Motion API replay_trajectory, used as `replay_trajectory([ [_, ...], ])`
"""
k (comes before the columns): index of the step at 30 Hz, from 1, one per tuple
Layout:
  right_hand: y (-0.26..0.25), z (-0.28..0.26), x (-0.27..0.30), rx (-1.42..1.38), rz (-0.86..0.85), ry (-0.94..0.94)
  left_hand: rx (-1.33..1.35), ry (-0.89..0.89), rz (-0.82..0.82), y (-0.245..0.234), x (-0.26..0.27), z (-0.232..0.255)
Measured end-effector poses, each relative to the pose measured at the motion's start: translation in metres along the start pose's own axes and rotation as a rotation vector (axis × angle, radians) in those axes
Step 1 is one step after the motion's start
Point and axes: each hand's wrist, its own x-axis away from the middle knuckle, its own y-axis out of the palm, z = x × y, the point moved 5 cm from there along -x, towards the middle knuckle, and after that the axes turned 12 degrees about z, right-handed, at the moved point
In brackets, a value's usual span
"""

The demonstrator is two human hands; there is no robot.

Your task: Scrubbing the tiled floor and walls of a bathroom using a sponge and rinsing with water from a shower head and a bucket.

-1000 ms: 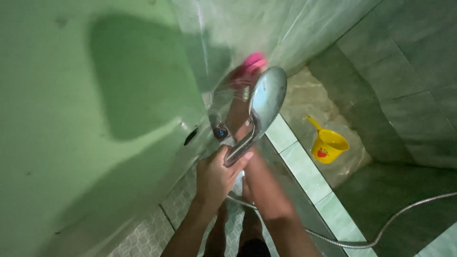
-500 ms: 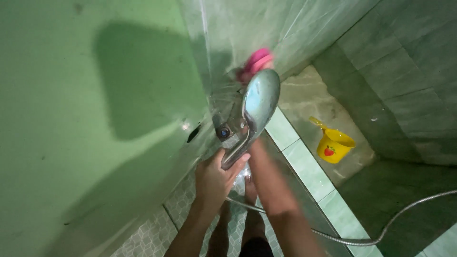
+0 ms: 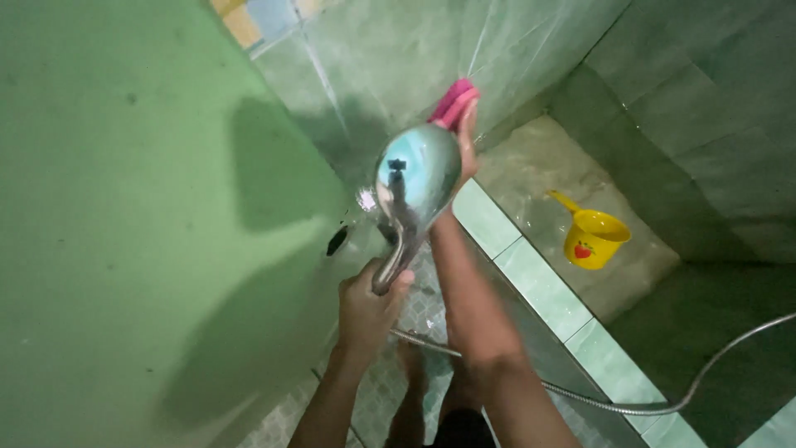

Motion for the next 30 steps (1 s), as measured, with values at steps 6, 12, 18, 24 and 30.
replay_trajectory([
  [6,-0.027,0.041,0.007,-0.916,-0.553,0.118,0.082,0.048,-0.041,0.002,0.020,-0.024],
  [12,-0.050,0.016,0.021,0.665,-0.530,-1.218,0.022,-0.478,-0.089,0.000,0.018,0.032],
  [18,0.022,-0.056,0.065,1.083,0.119,-0.600,0.016,-0.180,0.006,-0.012,0.024,0.040],
  [24,0.063,-0.066,0.118,0.980,0.140,-0.361,0.006,-0.299,-0.157,-0.013,0.011,0.048],
  [30,0.022,-0.042,0.053,0.920,0.024,-0.616,-0.072,0.118,-0.273,-0.017,0.033,0.003],
])
